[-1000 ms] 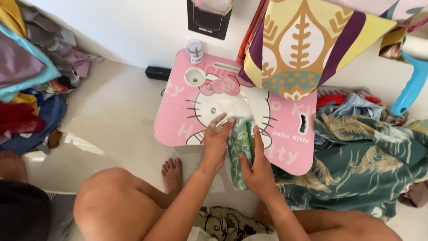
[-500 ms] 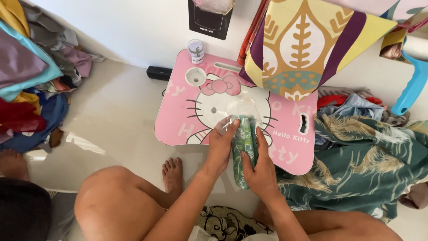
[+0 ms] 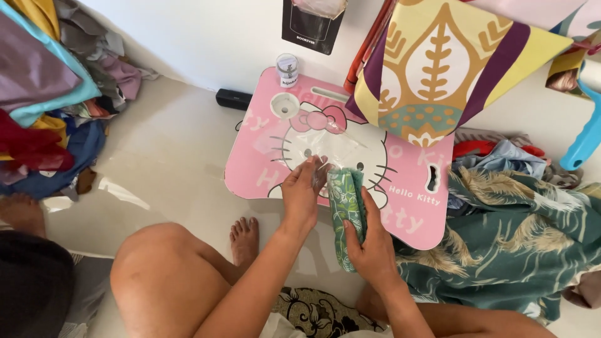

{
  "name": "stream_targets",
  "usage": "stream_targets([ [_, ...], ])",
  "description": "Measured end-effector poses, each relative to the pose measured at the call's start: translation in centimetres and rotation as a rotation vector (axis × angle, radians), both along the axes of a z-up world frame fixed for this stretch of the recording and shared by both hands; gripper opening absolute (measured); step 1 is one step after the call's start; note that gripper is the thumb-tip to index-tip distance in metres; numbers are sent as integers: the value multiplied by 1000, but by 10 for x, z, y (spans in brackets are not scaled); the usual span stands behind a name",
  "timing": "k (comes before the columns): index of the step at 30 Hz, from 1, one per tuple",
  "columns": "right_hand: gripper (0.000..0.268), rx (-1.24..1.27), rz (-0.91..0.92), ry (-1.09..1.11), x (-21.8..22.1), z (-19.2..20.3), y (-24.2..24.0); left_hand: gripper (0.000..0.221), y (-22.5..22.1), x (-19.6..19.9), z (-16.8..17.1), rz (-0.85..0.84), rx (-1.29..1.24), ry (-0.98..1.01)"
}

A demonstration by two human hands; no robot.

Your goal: Folding a fabric item, cleaning it with a lint roller, and placing it into a plastic sleeve for packaging.

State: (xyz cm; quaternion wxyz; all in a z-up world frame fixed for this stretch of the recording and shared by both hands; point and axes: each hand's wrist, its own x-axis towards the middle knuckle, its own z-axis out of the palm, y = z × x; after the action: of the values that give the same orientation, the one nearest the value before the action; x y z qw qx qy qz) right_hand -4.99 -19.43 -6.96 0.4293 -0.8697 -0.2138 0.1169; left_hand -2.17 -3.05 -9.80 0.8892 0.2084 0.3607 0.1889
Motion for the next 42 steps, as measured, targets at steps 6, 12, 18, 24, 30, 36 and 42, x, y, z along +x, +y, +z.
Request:
stream_targets([
  [6,71,42,-54,2,-1,5,-3,24,2,3,8,-11,-48,52],
  [12,69,99,-63,-120,1,-6,-8,26,-6,5,5,-59,-64,92],
  [18,70,107,-55,-45,2,-5,-2,29,-14,-2,20,-180,9,77],
  [24,71,176,-20,7,6,0,0,22,-19,-8,27,-334,49,-61],
  [30,71,193,-122,189,17,12,-6,23,-15,-9,36,-412,33,-38],
  [36,84,113,-249,611,22,27,-6,23,-7,-2,33,-168,57,69],
  [42,55,259,-459,391,21,11,-11,33,-15,-2,10,-239,262,61],
])
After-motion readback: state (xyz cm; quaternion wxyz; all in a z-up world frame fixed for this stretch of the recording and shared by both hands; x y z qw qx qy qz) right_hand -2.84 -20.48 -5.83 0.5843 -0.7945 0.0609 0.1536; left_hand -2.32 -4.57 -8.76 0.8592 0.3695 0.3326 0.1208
